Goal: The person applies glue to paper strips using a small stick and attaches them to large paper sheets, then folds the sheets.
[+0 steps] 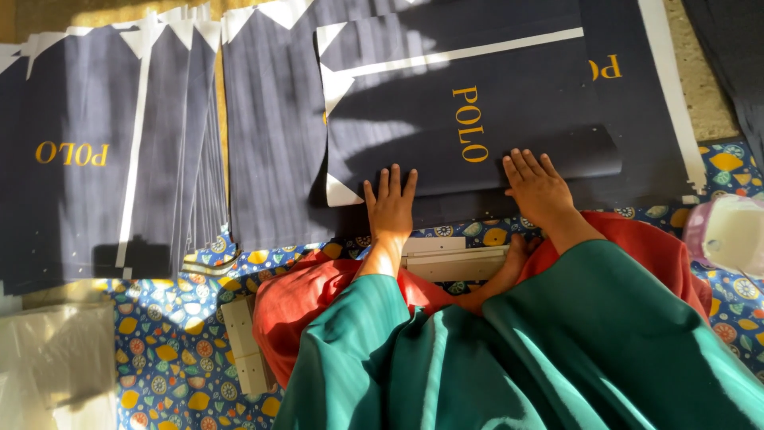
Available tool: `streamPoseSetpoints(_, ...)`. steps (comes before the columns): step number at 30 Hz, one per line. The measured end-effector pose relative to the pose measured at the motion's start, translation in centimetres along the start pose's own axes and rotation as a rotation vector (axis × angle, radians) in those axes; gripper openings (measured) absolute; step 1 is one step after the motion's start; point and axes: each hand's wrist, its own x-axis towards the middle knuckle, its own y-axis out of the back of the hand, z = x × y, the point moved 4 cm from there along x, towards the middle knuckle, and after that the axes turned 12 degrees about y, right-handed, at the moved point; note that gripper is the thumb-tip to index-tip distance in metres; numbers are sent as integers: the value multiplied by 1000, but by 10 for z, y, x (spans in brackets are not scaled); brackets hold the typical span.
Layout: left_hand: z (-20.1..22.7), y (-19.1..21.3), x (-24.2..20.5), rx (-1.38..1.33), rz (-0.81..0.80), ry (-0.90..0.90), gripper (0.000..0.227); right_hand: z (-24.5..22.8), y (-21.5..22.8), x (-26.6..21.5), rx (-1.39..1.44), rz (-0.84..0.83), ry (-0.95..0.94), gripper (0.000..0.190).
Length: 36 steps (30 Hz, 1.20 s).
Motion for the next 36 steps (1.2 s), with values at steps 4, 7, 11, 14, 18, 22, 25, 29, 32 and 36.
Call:
streamPoseSetpoints(4, 8, 2, 2, -17, 27, -30, 65, 2, -4, -6, 62, -76, -70, 68)
streamPoseSetpoints(7, 6, -8, 7, -2, 54, -37, 61, 2, -10, -6, 42, -96, -74, 67)
streamPoseSetpoints(11, 3, -28, 10, -50, 60, -48, 59, -2, -9, -5, 37, -219, -99, 62)
streamPoseSetpoints(14, 2, -40, 11, -52, 52, -33, 56, -2, -11, -4, 21, -323, -124, 61)
streamPoseSetpoints(18, 4, -42, 7, -55, 37, -9, 55, -5, -12, -7, 26, -362, -158, 62)
streamPoseSetpoints(22, 8, -31, -1, -64, 27, 11, 58, -7, -6, -12, 73, -387, -165, 70)
streamPoseSetpoints(25, 6, -23, -3, -108, -65, 54, 60, -10, 1, -10, 160, -445, -187, 78)
streamPoseSetpoints(29, 3, -19, -4, -223, -235, 74, 58, -12, 9, -7, 202, -544, -227, 85)
streamPoseSetpoints(32, -9, -18, 2, -268, -177, 166, 58, -12, 15, -6, 241, -563, -239, 86)
streamPoseSetpoints(36, -31, 9, 0, -243, -289, 371, 63, -14, 18, -6, 286, -564, -252, 89)
